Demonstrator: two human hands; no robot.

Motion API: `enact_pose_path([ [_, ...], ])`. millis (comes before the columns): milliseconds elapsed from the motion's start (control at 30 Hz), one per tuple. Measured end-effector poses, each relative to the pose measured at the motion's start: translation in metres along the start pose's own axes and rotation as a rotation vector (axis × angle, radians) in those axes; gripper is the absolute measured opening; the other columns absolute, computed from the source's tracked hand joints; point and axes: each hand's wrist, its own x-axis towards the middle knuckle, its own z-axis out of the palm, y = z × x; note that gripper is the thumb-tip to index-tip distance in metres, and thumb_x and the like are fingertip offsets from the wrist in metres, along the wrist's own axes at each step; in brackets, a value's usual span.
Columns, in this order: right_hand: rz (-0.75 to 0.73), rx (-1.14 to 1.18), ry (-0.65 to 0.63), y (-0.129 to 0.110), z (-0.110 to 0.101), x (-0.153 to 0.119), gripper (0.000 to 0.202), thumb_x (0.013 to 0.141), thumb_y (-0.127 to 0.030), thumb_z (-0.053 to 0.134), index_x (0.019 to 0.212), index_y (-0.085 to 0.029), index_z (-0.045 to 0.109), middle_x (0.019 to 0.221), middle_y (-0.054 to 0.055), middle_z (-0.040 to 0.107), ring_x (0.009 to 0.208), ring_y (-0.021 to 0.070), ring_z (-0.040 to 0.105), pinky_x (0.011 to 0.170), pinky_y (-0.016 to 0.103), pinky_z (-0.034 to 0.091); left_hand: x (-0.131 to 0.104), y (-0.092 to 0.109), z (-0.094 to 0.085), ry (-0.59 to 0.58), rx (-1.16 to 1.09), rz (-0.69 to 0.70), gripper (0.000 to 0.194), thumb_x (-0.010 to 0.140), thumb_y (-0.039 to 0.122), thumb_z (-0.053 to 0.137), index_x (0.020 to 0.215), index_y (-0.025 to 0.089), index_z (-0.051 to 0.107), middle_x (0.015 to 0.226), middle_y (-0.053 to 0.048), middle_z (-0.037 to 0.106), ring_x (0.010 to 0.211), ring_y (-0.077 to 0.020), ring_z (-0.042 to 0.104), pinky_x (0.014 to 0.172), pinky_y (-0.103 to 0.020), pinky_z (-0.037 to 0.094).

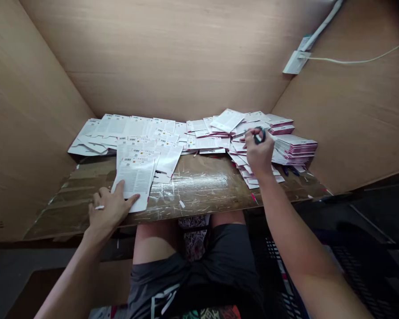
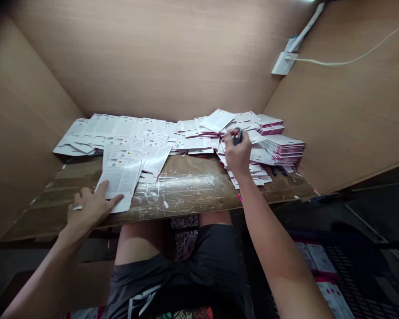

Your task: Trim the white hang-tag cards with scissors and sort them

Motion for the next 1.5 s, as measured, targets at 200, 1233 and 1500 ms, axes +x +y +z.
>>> enact_pose_path([
  [200,0.268,0.218,-0.249,0.008,0.034,-0.137,0.034,0.098,-0.056,0.076,0.102,-0.021,0.076,0.102,0.009,0.079,0.074,0.0214,0.075,0.063,0.034,0.058,-0.040,0.046,0.017,0.054,-0.399,0.090,0.061,0.100,0.049,0.055,0.153,0.019,0.060,0.130,-0.015,0.075,0.113,-0.0347,0.074,0.101,-0.045,0.059],
  [1233,0.511,0.399,-0.754,0.043,0.026,-0.168,0.031,0.095,-0.050,0.081,0.101,-0.019,0.080,0.104,0.009,0.082,0.088,0.0235,0.080,0.083,0.038,0.067,-0.053,0.129,0.081,0.009,-0.319,0.904,0.038,0.107,0.028,0.058,0.143,0.028,0.069,0.159,-0.008,0.059,0.151,-0.0377,0.046,0.121,-0.060,0.046],
  [1500,0.579,0.639,-0.340,0.048,0.074,-0.165,0.040,0.088,-0.059,0.086,0.103,-0.025,0.073,0.126,0.006,0.071,0.105,0.0228,0.077,0.092,0.043,0.071,-0.060,0.163,0.059,-0.061,-0.296,0.752,0.018,0.104,0.030,0.064,0.112,0.031,0.079,0.138,-0.007,0.068,0.136,-0.0369,0.050,0.111,-0.062,0.041],
])
